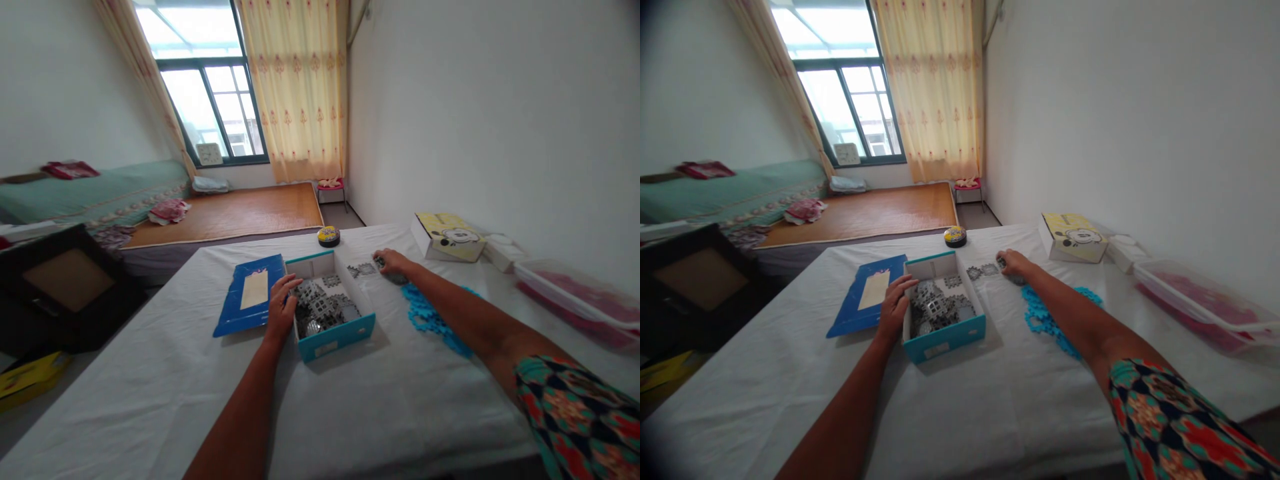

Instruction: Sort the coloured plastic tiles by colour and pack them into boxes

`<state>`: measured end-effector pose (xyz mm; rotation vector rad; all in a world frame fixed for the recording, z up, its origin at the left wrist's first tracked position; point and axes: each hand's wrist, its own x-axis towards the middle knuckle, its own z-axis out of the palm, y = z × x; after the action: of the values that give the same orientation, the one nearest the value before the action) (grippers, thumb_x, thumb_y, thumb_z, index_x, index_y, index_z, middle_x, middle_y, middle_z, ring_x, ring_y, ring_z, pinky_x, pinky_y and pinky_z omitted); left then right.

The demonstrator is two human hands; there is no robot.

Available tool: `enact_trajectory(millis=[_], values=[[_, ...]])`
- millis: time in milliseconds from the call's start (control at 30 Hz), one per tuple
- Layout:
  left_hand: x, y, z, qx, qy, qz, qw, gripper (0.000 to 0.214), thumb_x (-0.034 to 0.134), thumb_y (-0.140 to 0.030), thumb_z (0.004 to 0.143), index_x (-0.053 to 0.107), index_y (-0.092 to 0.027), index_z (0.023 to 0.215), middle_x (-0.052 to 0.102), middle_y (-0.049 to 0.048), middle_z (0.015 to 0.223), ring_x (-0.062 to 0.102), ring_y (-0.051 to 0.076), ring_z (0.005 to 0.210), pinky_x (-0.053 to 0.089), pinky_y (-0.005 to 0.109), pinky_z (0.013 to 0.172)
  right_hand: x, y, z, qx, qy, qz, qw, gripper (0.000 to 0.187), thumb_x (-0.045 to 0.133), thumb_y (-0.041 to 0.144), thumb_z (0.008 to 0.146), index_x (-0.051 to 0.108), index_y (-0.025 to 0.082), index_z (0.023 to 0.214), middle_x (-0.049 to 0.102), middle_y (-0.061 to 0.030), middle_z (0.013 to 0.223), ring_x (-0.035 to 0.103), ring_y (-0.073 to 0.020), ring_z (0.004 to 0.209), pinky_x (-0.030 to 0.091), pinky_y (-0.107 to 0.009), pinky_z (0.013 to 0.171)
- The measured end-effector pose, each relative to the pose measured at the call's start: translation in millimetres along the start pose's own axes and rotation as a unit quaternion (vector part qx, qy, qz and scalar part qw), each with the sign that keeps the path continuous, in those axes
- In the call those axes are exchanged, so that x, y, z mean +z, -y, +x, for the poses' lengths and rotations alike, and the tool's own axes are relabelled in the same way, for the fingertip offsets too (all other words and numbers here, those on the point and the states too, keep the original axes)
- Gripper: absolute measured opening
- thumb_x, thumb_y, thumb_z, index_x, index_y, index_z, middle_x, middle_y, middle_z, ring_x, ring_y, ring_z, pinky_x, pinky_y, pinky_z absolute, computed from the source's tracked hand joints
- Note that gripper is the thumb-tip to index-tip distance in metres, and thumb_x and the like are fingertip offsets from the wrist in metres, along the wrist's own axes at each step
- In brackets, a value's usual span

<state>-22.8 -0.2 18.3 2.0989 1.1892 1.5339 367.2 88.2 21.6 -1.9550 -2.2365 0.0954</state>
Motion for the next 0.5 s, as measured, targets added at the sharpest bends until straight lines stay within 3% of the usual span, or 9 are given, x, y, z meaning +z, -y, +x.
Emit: enact_trajectory(millis=[167,233,333,433,500], values=[[1.3,0.2,0.3,-0.001,0.000,-0.002,1.000,0.038,0.042,-0.013,0.080,0.068,-0.021,0.107,0.059,0.0061,0.125,0.050,0.023,0.121,0.036,0.043,0.108,-47.9,2.1,-4.9,0.020,-0.047,0.085,0.995,0.044,0.061,0.026,0.076,0.061,0.019,0.120,0.069,-0.0049,0.102,0.063,-0.0181,0.087,0.049,-0.025,0.074],[1.6,1.1,0.7,0.003,0.000,-0.002,1.000,0.038,0.042,-0.014,0.080,0.068,-0.021,0.107,0.059,0.0062,0.125,0.050,0.023,0.121,0.036,0.043,0.108,-71.9,27.7,-10.9,-0.023,-0.061,0.191,0.979,0.046,0.061,0.031,0.079,0.058,0.018,0.122,0.069,-0.0041,0.100,0.063,-0.0153,0.079,0.050,-0.024,0.068],[1.8,2.4,1.3,0.008,0.001,-0.006,1.000,0.039,0.042,-0.014,0.080,0.067,-0.022,0.108,0.059,0.0060,0.124,0.050,0.023,0.121,0.036,0.043,0.108,-91.7,93.3,-24.0,-0.131,-0.054,0.346,0.928,0.050,0.068,0.037,0.074,0.060,0.019,0.121,0.068,-0.0032,0.098,0.062,-0.0144,0.075,0.051,-0.025,0.067],[1.7,3.3,1.2,0.006,0.000,-0.015,1.000,0.042,0.043,-0.013,0.079,0.064,-0.022,0.115,0.058,0.0061,0.126,0.049,0.022,0.122,0.037,0.043,0.108,-91.2,147.3,-30.4,-0.213,0.009,0.348,0.913,0.060,0.077,0.044,0.067,0.062,0.020,0.120,0.068,-0.0055,0.108,0.063,-0.0196,0.092,0.051,-0.032,0.083],[1.6,3.7,0.9,0.000,-0.002,-0.019,1.000,0.044,0.043,-0.013,0.079,0.062,-0.022,0.118,0.057,0.0063,0.128,0.049,0.022,0.123,0.038,0.043,0.107,-88.5,149.1,-26.0,-0.226,0.013,0.335,0.914,0.068,0.077,0.050,0.067,0.059,0.021,0.125,0.064,-0.0086,0.121,0.060,-0.0224,0.107,0.047,-0.035,0.093]])
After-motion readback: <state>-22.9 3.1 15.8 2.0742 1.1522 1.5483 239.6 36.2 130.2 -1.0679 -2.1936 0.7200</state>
